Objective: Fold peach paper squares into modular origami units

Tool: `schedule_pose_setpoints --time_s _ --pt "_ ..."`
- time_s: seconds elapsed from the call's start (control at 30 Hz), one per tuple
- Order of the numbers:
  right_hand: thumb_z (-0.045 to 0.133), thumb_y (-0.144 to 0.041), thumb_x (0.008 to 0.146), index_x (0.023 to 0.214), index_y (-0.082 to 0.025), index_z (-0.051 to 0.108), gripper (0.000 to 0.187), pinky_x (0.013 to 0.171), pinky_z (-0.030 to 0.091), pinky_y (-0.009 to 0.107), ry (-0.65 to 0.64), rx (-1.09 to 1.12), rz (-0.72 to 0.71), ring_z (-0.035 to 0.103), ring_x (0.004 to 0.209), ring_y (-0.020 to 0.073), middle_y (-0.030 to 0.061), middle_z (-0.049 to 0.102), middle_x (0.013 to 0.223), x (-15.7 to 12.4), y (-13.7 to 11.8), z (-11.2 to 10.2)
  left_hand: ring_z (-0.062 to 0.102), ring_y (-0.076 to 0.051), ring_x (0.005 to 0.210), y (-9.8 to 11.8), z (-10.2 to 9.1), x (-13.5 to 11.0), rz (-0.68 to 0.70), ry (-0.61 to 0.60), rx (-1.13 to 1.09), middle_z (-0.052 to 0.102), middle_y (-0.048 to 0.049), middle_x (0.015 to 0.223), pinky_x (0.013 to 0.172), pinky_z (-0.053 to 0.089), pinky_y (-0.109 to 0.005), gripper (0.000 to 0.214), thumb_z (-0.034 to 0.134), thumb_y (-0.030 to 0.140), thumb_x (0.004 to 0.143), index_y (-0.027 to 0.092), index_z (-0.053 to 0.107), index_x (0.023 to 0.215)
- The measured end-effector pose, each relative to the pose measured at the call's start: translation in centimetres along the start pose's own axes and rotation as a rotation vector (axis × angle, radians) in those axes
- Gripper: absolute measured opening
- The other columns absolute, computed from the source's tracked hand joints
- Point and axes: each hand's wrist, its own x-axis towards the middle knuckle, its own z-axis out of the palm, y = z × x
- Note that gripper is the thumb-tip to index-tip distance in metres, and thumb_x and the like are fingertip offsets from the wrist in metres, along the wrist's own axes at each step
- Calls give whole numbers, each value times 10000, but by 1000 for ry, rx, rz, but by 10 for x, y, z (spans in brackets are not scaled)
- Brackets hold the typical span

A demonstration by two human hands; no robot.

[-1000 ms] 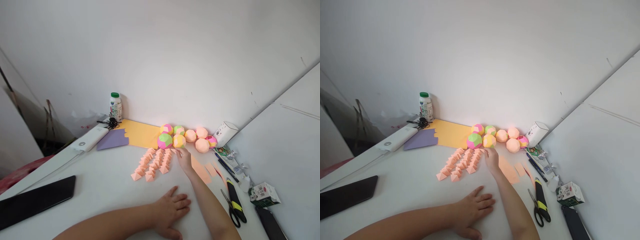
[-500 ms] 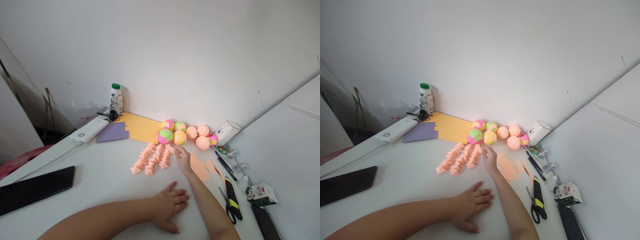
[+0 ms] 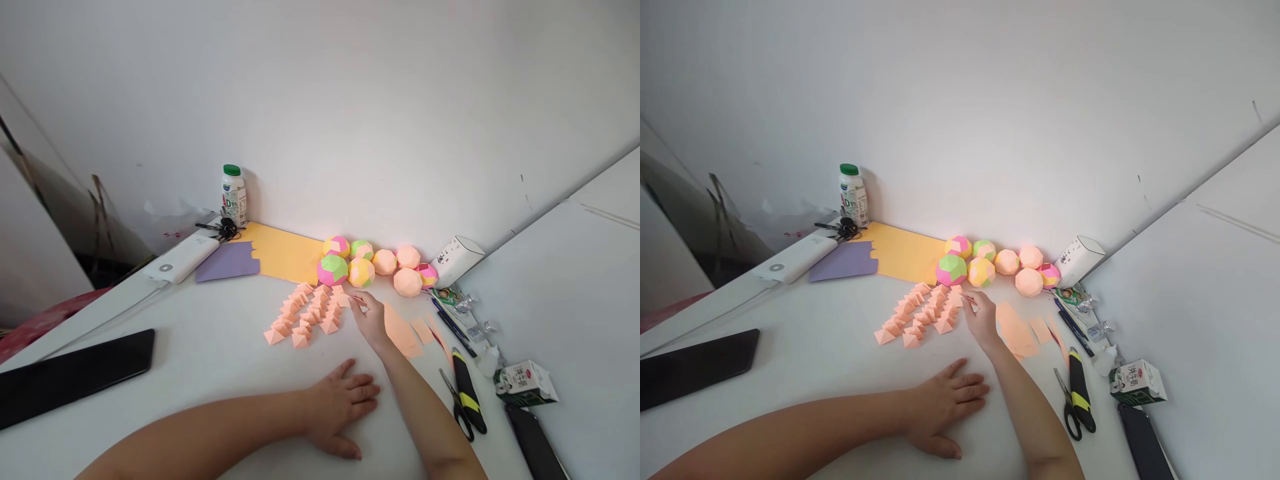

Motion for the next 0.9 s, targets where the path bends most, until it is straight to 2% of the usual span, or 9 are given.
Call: schedule_pose_setpoints --time_s 0.37,0.63,0.8,0.9 --pt "520 -224 816 867 -175 665 161 756 575 339 -118 8 36 674 807 198 83 684 868 -11 9 9 168 -311 1377 0 -1 1 -12 -41 -7 238 -160 1483 1090 -38 -564 737 408 543 848 114 244 1425" --pt "529 -221 824 865 -192 657 138 757 572 330 -95 38 -26 662 796 191 66 675 843 -9 -14 -5 189 -306 1373 -5 9 2 -1 2 7 254 -151 1480 1095 -52 -546 740 397 562 847 124 249 1425" --pt "536 -204 808 830 -181 667 135 697 575 305 -192 16 -39 660 757 186 66 681 803 -13 -13 4 177 -307 1375 -4 7 2 -5 -4 -3 248 -158 1481 1089 -58 -551 753 409 560 839 109 252 1422" --pt "542 -197 808 786 -183 667 128 621 570 294 -189 -19 -106 654 709 185 63 683 754 -11 -30 -8 188 -315 1371 -4 7 2 -11 -3 -27 259 -172 1474 1085 -49 -561 751 402 566 840 98 273 1413"
